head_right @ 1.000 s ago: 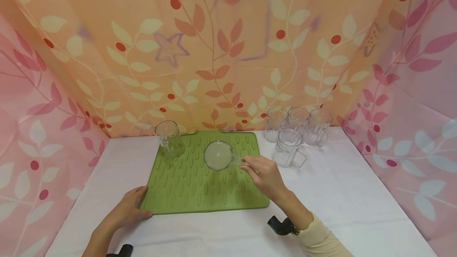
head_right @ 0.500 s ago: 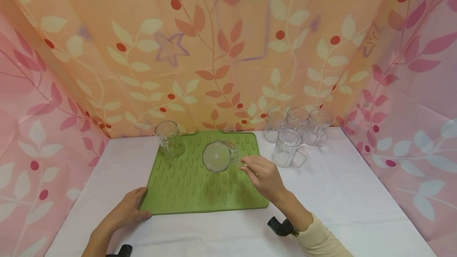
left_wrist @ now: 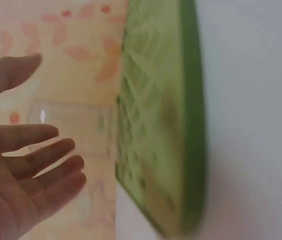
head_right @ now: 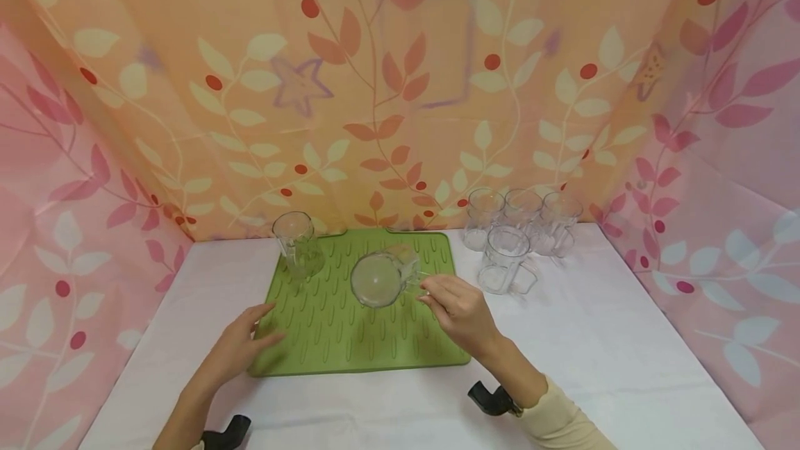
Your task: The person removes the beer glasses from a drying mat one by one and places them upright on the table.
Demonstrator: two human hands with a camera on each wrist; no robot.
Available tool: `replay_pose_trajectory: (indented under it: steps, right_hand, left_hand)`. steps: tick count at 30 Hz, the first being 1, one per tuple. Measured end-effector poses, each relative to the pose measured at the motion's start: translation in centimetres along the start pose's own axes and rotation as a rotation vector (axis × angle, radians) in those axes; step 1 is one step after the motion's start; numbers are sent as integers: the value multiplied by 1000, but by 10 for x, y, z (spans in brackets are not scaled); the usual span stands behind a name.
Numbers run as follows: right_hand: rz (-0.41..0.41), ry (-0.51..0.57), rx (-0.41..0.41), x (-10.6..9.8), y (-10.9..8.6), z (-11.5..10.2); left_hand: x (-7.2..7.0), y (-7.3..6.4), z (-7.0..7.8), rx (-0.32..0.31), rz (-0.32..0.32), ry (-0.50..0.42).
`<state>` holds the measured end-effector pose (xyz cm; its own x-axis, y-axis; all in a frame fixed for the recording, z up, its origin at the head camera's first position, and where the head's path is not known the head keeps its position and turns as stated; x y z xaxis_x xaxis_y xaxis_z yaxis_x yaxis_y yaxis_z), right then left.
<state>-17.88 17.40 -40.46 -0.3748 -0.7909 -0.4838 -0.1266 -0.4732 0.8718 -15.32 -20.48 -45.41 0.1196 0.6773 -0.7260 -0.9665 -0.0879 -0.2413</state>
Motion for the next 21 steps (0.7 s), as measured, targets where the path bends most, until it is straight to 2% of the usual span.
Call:
replay_pose_trajectory:
  steps: [6, 8, 12, 16, 21]
  right_hand:
    - [14, -2, -46, 1, 2, -3]
    - [24, -4, -64, 2, 2, -3]
    - [48, -2, -97, 3, 4, -4]
    - [53, 0, -120, 4, 4, -5]
    - [58, 13, -143, 6, 4, -7]
  left_hand:
    - [7, 6, 30, 66, -81, -289]
    - [8, 7, 40, 69, -107, -343]
    - [6, 7, 59, 74, -137, -393]
    - [4, 8, 75, 121, -160, -418]
    - [9, 11, 92, 159, -272, -474]
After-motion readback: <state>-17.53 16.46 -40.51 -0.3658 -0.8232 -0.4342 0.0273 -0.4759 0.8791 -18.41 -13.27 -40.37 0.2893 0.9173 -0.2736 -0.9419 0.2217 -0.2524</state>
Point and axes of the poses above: each hand's wrist, its own y-axis towards the middle knuckle, its own x-axis out of the palm, z = x × y, the point moved 1 cm from there along y, towards the middle knuckle, and after that the axes turned 13 degrees about -x, right-handed, at the moved point
